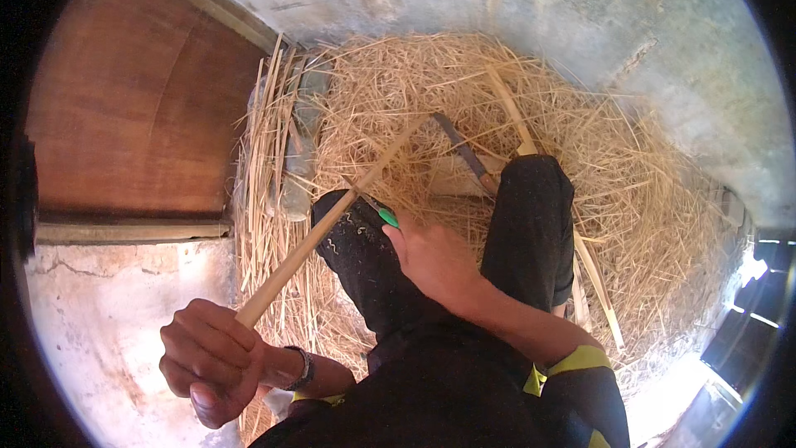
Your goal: The person sits on a straw-covered floor and uses a green-handled knife to shave thin strips from a long bamboo stick. They hold the stick with their left hand and repeatedly scrape the blade along its length, creating a pile of shavings.
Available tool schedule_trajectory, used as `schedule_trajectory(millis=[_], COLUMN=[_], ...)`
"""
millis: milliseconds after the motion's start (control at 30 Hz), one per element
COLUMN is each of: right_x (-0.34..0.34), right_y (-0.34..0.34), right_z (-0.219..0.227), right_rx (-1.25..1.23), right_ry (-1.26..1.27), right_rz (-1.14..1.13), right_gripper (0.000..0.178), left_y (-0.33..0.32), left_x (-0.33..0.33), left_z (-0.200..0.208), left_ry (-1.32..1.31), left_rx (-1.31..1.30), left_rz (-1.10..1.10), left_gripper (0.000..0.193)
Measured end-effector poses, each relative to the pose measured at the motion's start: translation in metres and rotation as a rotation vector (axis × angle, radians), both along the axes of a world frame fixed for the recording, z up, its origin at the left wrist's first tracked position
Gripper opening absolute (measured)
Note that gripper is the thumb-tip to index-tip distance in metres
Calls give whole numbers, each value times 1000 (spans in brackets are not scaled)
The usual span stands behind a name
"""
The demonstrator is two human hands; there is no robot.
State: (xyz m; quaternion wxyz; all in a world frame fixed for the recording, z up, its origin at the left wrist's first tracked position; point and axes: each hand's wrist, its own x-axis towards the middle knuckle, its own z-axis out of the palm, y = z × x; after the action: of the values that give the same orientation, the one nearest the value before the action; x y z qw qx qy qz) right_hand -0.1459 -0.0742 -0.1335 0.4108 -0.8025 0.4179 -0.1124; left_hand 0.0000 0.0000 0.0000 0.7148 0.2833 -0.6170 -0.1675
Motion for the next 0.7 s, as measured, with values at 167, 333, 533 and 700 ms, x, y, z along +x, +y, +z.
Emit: schedule_trajectory(millis=[167, 333, 533, 700], right_x=[1, 7, 11, 26], right_y=[20, -5, 11, 9], right_z=[32, -20, 8, 8], right_rx=[-111, 1, -104, -225], right_ry=[-509, -70, -444, -286], right_rz=[174, -38, 105, 66], right_gripper=[33, 32, 24, 24], left_y=[-7, -7, -2, -1], left_x=[-6, -8, -10, 8], left_z=[0, -5, -6, -6], left_ry=[-64, 80, 67, 187], left_rx=[-56, -101, -52, -107], left_rz=[41, 223, 204, 288], left_gripper=[44, 36, 35, 29])
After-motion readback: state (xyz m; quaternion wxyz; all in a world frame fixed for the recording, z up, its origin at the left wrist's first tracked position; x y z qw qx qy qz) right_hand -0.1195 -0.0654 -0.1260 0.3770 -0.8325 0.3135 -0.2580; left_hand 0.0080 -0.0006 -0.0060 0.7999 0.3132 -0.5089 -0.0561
